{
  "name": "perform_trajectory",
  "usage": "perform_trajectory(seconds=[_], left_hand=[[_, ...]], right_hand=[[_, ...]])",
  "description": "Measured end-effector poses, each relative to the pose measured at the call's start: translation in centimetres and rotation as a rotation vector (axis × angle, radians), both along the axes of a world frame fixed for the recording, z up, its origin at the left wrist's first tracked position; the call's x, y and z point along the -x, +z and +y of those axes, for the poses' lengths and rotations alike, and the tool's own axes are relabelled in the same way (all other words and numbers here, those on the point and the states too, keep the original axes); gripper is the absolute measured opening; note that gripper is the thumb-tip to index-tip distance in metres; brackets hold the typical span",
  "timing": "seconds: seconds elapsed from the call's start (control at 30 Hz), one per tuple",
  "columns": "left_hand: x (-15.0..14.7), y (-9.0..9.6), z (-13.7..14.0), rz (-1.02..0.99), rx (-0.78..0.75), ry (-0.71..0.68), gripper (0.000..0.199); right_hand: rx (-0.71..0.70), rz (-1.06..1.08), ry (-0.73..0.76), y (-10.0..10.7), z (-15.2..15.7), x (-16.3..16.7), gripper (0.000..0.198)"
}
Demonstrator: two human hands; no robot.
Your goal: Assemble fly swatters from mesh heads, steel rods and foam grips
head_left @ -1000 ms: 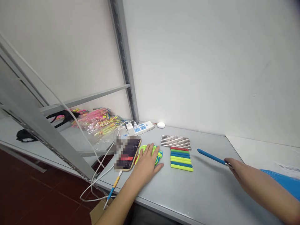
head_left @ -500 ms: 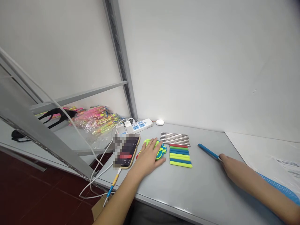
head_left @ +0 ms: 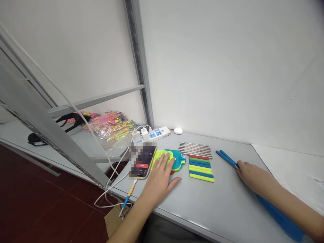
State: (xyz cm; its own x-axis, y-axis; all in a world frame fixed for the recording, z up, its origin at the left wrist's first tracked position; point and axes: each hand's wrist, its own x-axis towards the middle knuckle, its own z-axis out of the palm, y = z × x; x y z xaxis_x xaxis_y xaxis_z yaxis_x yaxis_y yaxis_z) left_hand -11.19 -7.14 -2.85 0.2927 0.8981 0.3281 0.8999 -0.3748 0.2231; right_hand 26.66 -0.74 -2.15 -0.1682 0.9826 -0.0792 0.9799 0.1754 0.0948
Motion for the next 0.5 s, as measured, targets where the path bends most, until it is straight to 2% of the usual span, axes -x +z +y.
perform_trajectory(seconds=[0.17, 0.27, 0.37, 0.5], left_hand=[[0.2, -0.3, -0.4, -0.024, -0.035, 0.034, 0.058], [0.1, -0.6, -0.3, -0.024, -0.026, 0.089, 0.059], [0.1, -0.8, -0.2, -0.034, -0.003, 0.094, 0.059], [0.0, -0.8, -0.1, -0.027, 0.000, 0.105, 0.056]], right_hand=[[-0.118, -0.155, 0.085, 0.7, -0.1, 1.5, 0.024], [-0.204, -0.232, 0.147, 2.2, -0.4, 3.7, 0.022], [-0.188, -0.080, 0.280, 4.4, -1.1, 7.7, 0.027], [-0.031, 0.155, 0.426, 6.9, -1.3, 14.0, 0.030]])
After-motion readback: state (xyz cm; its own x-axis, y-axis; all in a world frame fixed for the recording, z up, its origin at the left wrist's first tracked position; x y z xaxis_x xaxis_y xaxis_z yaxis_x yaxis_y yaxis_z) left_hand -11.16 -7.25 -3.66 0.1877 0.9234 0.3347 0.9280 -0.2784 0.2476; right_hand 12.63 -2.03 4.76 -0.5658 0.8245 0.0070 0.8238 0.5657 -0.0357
